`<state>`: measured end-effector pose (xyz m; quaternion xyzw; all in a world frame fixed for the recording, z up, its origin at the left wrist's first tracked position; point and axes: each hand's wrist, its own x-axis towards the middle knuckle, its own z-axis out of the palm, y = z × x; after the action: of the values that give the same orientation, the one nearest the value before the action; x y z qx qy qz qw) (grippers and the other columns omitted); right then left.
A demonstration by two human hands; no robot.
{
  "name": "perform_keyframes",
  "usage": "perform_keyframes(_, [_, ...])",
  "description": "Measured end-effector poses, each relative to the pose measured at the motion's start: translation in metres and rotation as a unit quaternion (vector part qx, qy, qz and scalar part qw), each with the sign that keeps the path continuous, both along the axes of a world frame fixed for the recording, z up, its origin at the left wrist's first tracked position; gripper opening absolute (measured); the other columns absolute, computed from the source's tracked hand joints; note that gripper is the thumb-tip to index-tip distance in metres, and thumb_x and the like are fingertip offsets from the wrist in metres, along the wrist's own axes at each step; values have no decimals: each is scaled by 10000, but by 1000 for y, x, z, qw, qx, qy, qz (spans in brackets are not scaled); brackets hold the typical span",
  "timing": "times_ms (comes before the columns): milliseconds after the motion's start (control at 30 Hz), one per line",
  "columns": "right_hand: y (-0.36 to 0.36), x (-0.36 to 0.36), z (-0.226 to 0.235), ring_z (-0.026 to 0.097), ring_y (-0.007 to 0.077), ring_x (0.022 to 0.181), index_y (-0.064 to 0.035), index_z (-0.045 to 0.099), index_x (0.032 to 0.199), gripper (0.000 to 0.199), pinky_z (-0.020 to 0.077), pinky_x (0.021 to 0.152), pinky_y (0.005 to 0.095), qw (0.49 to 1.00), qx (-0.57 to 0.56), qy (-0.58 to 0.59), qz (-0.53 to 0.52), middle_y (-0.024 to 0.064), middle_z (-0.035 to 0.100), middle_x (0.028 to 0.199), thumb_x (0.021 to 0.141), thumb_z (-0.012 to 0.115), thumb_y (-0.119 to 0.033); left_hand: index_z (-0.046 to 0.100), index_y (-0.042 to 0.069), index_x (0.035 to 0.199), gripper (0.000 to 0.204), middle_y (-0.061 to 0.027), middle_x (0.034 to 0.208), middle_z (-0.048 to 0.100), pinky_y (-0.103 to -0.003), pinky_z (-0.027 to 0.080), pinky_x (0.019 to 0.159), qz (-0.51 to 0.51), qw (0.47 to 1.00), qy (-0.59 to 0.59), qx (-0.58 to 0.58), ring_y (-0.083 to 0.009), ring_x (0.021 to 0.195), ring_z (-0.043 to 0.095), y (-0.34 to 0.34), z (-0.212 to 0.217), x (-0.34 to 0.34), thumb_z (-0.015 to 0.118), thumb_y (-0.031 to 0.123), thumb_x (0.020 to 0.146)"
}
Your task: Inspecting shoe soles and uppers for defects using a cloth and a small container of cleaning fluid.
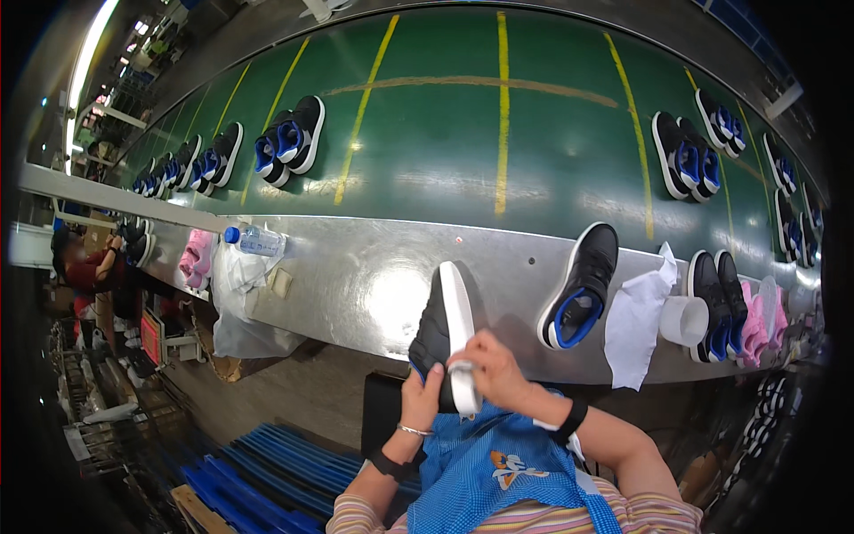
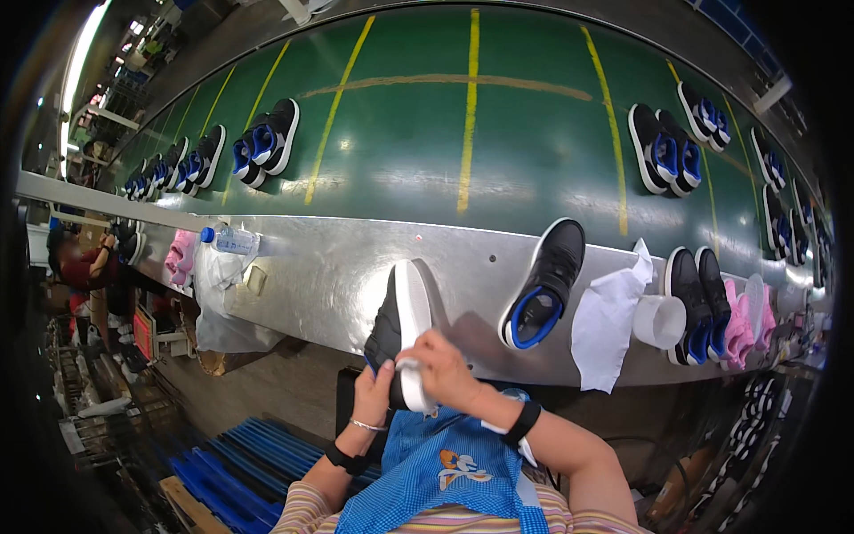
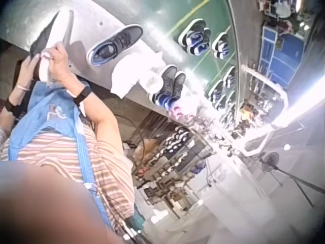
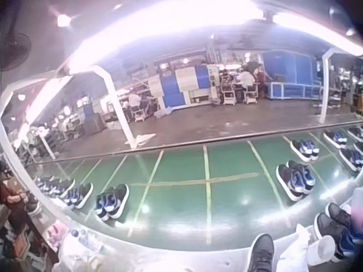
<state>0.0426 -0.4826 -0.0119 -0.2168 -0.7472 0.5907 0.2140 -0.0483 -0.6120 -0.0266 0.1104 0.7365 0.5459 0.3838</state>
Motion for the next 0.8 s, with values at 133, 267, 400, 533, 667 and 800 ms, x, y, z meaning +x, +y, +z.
perform_keyframes(133, [33,-47,-13,493,204,679,-89,635,815,273,411,621,281,999,36,-6,1,70,449,762,664,497,91,513,-54,1068,308,-62,961,577,-218,419,734,2,998,-51,-27,-93,825,518,-3,-9,-5,484,176,865])
perform_keyframes(267, [42,-72,-26,494,204,665,-87,639,825,248,407,621,280,1000,0,-18,-24,74,455,746,681,511,68,542,-38,1023,284,-91,913,613,-247,425,733,-7,999,-38,-25,-114,823,540,-2,0,-24,497,184,853])
perform_keyframes(400, [73,-112,-38,528,243,729,-70,646,826,162,406,704,315,989,3,-96,-115,116,523,774,713,546,-11,546,-35,1009,258,-76,912,612,-241,424,735,5,1000,-18,9,-97,821,527,-7,5,-28,517,162,846])
perform_keyframes(533, [93,-96,-94,539,300,818,-61,636,837,226,402,804,350,976,100,-132,-140,154,561,859,674,508,29,567,-19,897,262,-35,776,601,-232,433,643,-38,996,2,-77,-77,713,512,-21,-13,-22,534,236,844])
perform_keyframes(667, [105,-60,-89,543,273,749,-41,623,808,191,426,695,339,960,163,-201,-111,119,555,772,672,512,35,576,7,851,294,18,723,561,-202,406,576,21,982,-183,49,-39,653,474,-20,-37,-19,529,298,848])
perform_keyframes(800, [120,-48,-66,550,201,763,-38,614,848,172,430,683,298,981,26,-95,-164,85,575,816,711,525,14,593,22,864,384,-12,789,595,-236,434,603,99,926,-359,64,-68,662,525,-24,-30,-25,452,379,872])
